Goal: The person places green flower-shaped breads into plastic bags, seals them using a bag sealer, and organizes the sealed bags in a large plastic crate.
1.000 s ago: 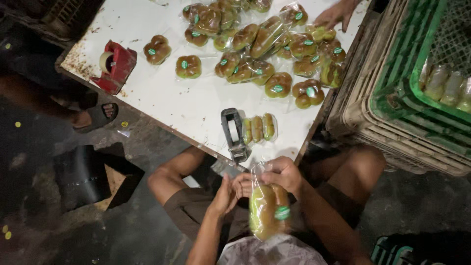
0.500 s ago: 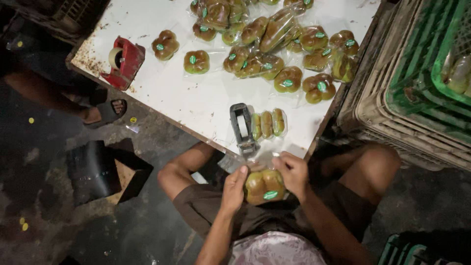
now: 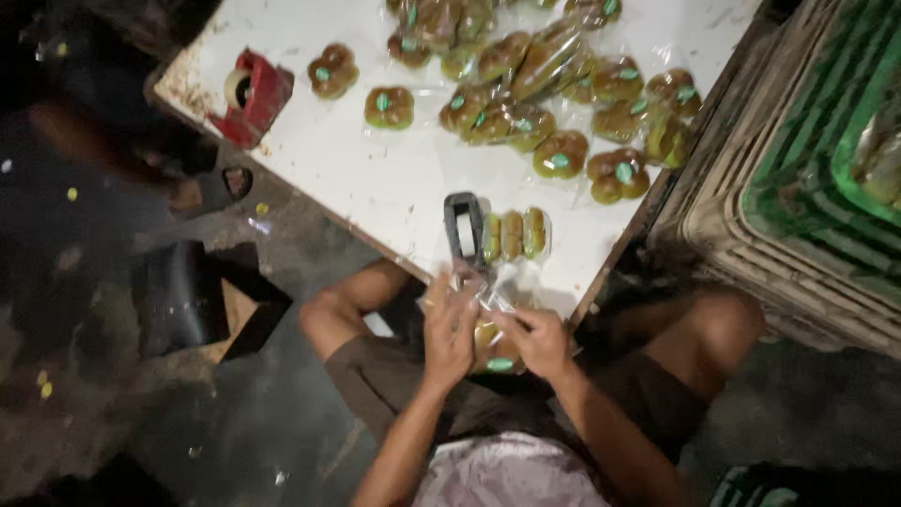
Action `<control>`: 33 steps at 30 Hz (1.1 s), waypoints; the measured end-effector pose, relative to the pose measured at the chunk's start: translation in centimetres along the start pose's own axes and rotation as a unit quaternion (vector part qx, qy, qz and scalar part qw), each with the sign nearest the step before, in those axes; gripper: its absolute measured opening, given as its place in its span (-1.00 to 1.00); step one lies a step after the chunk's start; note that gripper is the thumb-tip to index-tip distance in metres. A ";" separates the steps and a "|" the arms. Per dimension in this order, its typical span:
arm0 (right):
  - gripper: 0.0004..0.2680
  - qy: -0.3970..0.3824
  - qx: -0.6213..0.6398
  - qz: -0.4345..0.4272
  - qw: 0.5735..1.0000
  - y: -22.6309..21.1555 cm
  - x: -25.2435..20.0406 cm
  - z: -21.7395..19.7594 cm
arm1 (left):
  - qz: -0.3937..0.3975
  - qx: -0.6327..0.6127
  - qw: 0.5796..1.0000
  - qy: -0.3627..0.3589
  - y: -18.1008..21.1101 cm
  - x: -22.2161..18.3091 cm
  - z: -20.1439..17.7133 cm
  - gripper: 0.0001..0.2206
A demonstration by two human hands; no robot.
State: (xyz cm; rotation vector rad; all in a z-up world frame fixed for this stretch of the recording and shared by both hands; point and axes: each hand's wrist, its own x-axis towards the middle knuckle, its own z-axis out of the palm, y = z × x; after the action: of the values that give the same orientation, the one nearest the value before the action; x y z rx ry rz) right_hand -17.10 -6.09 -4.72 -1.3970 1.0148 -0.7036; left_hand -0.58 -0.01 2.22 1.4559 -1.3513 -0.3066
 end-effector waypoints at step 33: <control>-0.69 -0.066 0.240 0.104 0.963 3.3 -1.6 2.6 | -0.139 -0.084 0.978 0.127 -2.0 -3.4 3.6 -0.86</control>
State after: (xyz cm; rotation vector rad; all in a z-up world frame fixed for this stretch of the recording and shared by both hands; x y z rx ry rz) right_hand -16.06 -3.23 -8.01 -0.8877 0.8030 -0.6382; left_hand -3.29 0.52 -2.35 1.4849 -0.8952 -0.3906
